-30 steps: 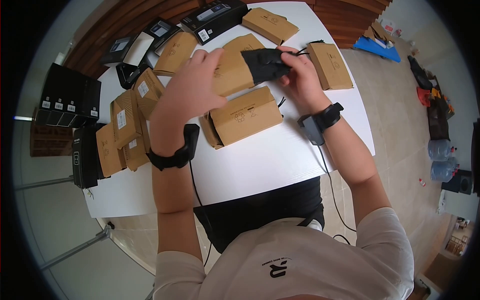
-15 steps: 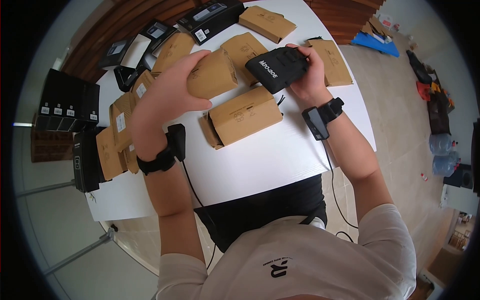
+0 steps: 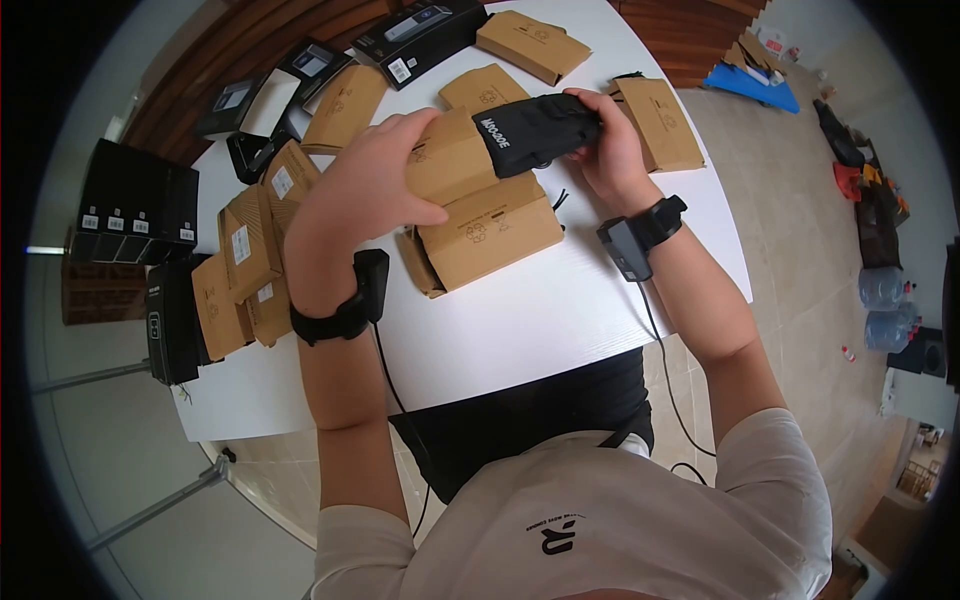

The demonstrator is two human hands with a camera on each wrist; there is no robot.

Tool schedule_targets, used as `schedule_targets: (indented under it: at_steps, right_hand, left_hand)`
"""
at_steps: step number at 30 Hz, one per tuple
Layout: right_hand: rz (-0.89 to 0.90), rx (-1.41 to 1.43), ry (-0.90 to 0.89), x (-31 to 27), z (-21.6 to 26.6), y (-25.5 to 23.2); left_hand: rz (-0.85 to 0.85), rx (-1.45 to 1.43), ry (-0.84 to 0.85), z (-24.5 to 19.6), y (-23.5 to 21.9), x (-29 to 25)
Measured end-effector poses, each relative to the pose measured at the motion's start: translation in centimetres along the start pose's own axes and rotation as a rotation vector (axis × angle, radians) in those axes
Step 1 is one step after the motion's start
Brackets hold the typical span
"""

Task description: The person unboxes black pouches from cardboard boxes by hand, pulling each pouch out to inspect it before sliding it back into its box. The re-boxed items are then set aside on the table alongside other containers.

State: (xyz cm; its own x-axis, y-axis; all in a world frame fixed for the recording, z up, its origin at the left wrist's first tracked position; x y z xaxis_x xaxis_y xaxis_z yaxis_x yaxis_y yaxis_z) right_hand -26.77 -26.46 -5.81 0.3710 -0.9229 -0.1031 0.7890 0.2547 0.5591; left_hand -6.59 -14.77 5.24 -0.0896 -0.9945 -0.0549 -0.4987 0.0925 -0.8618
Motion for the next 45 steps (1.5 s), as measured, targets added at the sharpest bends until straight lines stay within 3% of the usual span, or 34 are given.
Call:
schedule_targets:
  at_steps: [4, 11, 16, 17, 19, 23, 26, 30, 32, 37, 39, 43, 45]
  right_hand:
    - [0.081, -0.013, -0.049, -0.3, 0.6, 0.8]
    - [0.046, -0.068, -0.087, 0.1, 0.7, 0.0]
    - [0.156, -0.110, -0.113, -0.8, 0.6, 1.8]
    - [0.156, -0.111, -0.113, -0.9, 0.6, 1.8]
    - [0.330, -0.115, -0.069, -1.3, 0.3, 3.0]
    - [0.323, -0.139, -0.022, -1.8, -0.1, 3.3]
    - [0.448, -0.193, -0.013, -2.3, -0.3, 4.0]
    - [0.411, -0.405, -0.133, -2.7, -0.3, 4.0]
    - [0.391, -0.569, -0.370, -2.7, 0.6, 4.4]
    - [0.233, -0.440, -0.171, -2.0, 0.5, 2.6]
    - [0.118, -0.466, -0.123, -1.4, 0.5, 1.5]
    - [0.038, -0.554, -0.163, -0.2, 0.2, 0.3]
    - [-0.008, -0.656, -0.101, -0.1, -0.1, -0.2]
  left_hand:
    - [0.001, -0.007, 0.033, -0.8, 0.1, 0.1]
    - [-0.038, 0.047, 0.056, -1.1, 0.2, 0.1]
    - [-0.073, 0.100, 0.005, -1.3, -0.1, 0.2]
    - [-0.096, 0.118, 0.021, -1.2, -0.1, 0.3]
    - [-0.118, 0.137, 0.036, -1.3, -0.3, 0.3]
    - [-0.107, 0.124, 0.155, -2.6, 0.1, 0.5]
    - [-0.090, 0.112, 0.193, -3.3, 0.8, 0.6]
    - [-0.090, 0.098, 0.242, -4.5, 1.8, 0.5]
    - [-0.083, 0.093, 0.222, -4.4, 1.8, 0.5]
    - [-0.124, 0.131, 0.197, -2.5, 0.8, 0.5]
    - [-0.125, 0.124, 0.041, -1.1, -0.2, 0.4]
    - [-0.160, 0.208, -0.035, 1.7, -0.9, 0.4]
    - [-0.070, 0.193, -0.150, 3.2, -0.3, 0.4]
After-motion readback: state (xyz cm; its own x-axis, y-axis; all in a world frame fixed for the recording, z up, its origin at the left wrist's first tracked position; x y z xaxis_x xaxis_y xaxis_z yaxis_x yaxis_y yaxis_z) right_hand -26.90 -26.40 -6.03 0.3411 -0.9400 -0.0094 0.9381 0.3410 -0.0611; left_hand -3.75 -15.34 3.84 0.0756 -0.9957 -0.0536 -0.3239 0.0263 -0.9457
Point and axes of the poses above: each hand's wrist, its own x-axis towards the middle knuckle, its own y-axis out of the palm, z = x × y, the point moved 8 cm from there along x, towards the middle knuckle, and after that the axes turned 4 degrees about -x, right-handed, at the moved point
